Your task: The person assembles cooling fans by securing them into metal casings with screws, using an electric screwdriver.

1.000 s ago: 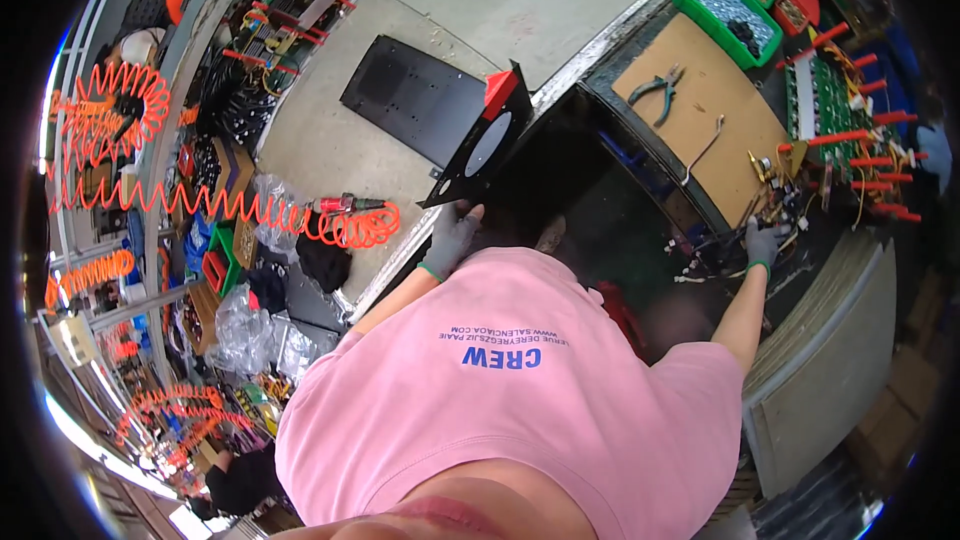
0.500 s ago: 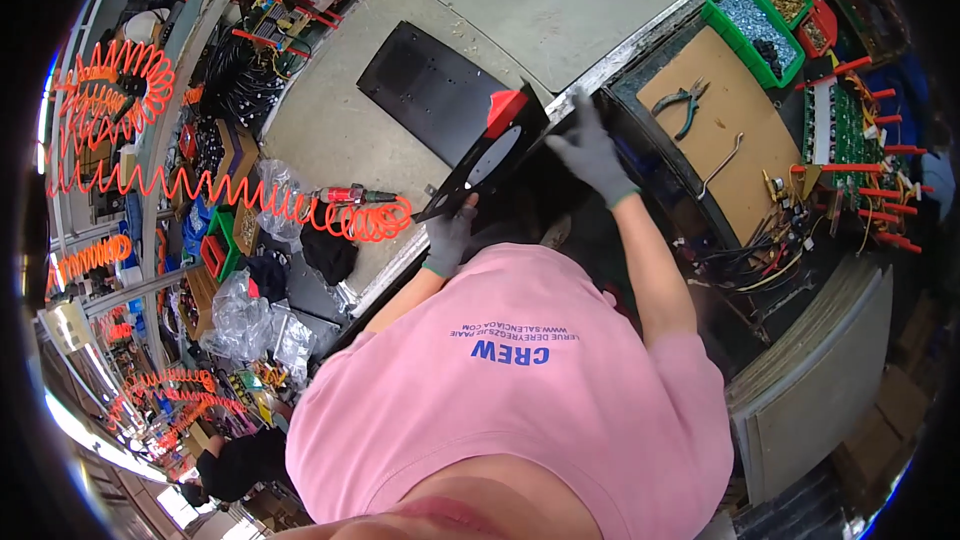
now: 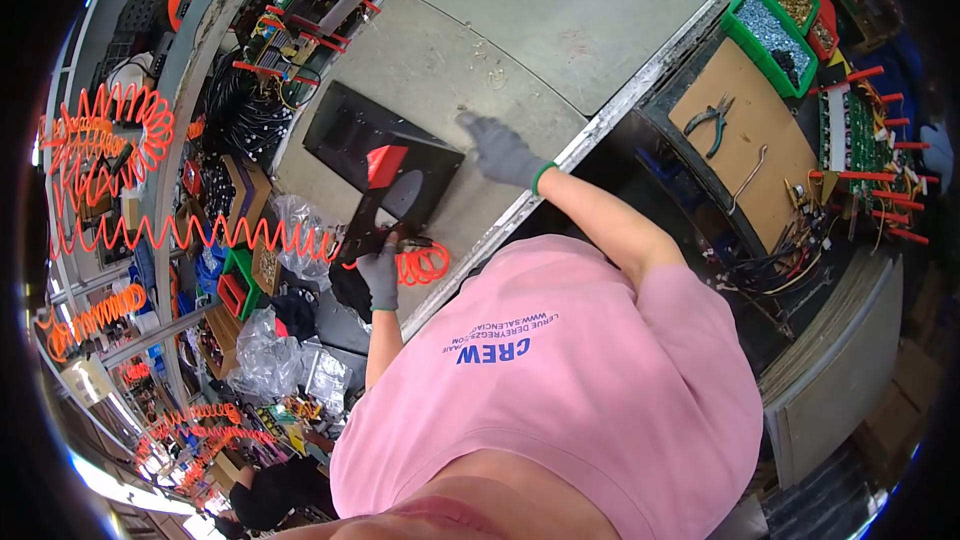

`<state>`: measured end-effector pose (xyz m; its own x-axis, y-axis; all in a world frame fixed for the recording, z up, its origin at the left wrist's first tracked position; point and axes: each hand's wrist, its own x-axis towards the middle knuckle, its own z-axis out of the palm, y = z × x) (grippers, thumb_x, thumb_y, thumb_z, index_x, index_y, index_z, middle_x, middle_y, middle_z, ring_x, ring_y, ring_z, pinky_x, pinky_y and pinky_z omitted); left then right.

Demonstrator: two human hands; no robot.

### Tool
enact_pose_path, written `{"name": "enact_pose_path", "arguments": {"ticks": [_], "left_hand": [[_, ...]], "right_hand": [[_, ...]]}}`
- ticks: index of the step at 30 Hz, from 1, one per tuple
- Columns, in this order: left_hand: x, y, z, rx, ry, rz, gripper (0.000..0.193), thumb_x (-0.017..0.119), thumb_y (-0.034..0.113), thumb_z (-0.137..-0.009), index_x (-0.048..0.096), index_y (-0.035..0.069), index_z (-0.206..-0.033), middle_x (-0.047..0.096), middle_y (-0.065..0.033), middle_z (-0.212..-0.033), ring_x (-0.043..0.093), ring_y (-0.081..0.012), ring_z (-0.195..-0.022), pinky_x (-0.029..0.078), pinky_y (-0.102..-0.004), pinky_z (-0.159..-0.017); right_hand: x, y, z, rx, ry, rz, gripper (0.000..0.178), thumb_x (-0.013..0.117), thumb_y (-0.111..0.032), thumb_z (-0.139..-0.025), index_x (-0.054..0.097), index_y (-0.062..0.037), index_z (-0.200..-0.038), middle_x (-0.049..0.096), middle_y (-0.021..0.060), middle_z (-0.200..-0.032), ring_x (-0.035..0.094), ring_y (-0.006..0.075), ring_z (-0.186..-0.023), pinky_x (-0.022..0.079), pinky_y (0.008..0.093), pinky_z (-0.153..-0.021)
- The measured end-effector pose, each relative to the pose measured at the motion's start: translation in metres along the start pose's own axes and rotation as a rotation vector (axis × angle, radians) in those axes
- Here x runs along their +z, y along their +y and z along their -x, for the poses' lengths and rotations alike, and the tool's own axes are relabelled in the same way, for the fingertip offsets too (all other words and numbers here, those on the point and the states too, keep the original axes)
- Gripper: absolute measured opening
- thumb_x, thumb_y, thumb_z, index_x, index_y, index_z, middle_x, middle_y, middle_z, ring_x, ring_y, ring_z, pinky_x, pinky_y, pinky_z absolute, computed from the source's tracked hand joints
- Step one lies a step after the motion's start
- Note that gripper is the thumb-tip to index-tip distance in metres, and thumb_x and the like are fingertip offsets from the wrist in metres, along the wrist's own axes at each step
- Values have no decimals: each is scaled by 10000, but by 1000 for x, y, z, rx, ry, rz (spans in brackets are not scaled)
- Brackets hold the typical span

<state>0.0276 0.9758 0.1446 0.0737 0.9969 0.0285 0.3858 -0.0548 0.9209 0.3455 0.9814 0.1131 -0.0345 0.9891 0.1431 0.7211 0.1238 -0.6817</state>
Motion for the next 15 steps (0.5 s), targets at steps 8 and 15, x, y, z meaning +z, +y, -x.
{"name": "enact_pose_path", "arguments": {"ticks": [8,15], "left_hand": [[-25,-1,-25,-197,76,-185,216,704,126,-787,625,-55,-875,647,-45,-813,572,-106,-707,471,-286,-654],[11,-1,19,-486,459,166,529,670,188,-807,417,-13,-1225,542,-101,-1046,531,-160,-775,464,-295,-650]], "right_hand": [[36,82,-9,531,26,365,604,516,-263,-811,355,8,-1326,425,228,-1320,442,330,-1199,330,415,-1021],[-53,171,-41,388,310,45,488,503,-255,-827,457,-60,-1272,475,201,-1288,462,350,-1174,348,408,-1012]]}}
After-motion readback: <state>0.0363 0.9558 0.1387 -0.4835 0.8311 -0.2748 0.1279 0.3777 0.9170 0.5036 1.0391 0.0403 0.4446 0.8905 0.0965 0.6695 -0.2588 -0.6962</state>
